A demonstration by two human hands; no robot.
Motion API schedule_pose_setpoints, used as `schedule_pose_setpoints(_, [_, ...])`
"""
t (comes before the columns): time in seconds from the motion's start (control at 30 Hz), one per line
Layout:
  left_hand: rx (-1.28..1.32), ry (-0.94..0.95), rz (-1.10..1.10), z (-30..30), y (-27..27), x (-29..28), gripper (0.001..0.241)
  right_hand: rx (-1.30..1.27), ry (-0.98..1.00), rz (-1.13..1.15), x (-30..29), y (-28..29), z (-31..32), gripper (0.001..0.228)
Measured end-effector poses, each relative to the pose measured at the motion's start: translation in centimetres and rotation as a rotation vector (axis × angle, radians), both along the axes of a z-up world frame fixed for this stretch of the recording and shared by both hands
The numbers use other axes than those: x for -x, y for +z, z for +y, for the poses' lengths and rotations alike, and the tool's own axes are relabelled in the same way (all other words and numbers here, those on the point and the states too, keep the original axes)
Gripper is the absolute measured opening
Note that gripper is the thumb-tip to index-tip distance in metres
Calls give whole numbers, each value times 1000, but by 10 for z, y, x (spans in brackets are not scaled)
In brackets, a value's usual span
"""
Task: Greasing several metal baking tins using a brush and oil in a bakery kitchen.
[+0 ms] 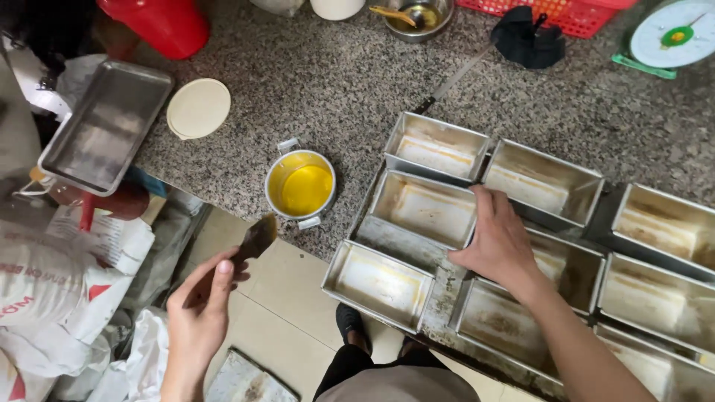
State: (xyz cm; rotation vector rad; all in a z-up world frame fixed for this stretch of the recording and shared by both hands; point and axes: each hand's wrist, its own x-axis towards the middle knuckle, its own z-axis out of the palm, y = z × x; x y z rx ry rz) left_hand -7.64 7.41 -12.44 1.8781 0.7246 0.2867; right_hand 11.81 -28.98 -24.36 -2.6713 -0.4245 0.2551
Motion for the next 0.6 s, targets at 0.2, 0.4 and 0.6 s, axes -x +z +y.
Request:
schedule_pose_setpoints(0.2, [-280,-148,-75,22,-5,-61,18,-203,-313,294,8,88,21,127])
schedule_pose_setpoints(0.4, [-467,-548,193,56,-50,-153,27,-319,-425,225,23,95,27,137])
schedule_pose_setpoints(0.6, [-649,-676,313,70,-98,-198,38,-237,-681,304,39,129,51,129])
